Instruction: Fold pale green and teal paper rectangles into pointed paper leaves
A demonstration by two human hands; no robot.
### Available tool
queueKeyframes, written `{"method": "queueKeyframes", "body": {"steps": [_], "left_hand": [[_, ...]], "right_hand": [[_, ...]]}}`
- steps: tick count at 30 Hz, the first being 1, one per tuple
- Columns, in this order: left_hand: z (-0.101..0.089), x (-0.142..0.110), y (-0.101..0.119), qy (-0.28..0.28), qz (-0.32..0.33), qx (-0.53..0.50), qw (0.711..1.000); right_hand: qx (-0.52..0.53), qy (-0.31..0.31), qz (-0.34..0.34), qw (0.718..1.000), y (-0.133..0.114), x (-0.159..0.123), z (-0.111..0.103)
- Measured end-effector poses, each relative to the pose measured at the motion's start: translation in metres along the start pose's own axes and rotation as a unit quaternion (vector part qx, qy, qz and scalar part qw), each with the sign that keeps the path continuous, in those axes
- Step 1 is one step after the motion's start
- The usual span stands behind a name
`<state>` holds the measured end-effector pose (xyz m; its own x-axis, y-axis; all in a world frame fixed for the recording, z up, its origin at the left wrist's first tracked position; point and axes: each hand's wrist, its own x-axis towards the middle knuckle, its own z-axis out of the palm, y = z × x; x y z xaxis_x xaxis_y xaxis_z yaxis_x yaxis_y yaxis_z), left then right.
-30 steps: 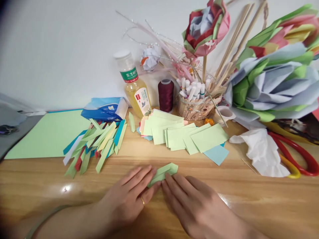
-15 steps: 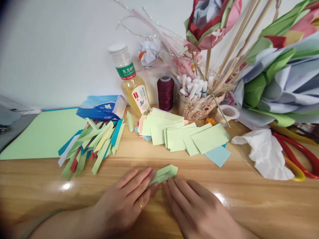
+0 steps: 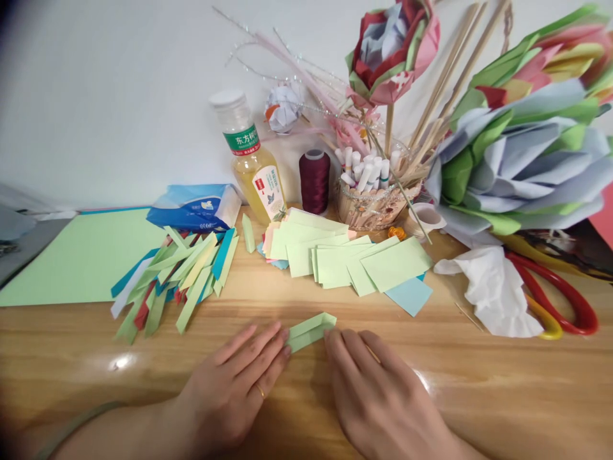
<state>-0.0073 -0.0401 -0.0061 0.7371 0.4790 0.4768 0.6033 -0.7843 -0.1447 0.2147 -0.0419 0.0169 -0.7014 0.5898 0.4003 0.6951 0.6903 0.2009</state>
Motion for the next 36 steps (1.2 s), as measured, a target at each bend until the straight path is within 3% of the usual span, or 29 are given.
{"method": "queueKeyframes", "body": {"steps": [4,7,9,16,22,36], "left_hand": [[0.002,-0.001,0.000,0.008,0.011,0.004,1.000],[0.004,-0.003,0.001,0.015,0.018,0.010,1.000],[0.004,-0.004,0.003,0.016,0.022,0.018,0.999],[-0.001,-0.008,0.012,-0.010,0.015,0.065,0.998],[-0.002,-0.008,0.011,-0.006,0.020,0.063,0.998],[0.008,0.010,-0.008,0.052,-0.012,-0.021,0.998]], "right_hand": [[-0.017,-0.001,0.006,1.000,0.009,0.001,-0.001],[0.034,-0.013,-0.059,0.998,0.010,0.003,0.003],[0.074,-0.055,-0.104,0.990,0.007,0.003,0.009],[0.110,-0.071,-0.093,0.987,0.004,-0.008,0.025],[0.049,-0.059,-0.040,0.996,0.014,-0.013,0.025],[0.061,-0.016,-0.011,0.998,0.024,0.007,0.015]]}}
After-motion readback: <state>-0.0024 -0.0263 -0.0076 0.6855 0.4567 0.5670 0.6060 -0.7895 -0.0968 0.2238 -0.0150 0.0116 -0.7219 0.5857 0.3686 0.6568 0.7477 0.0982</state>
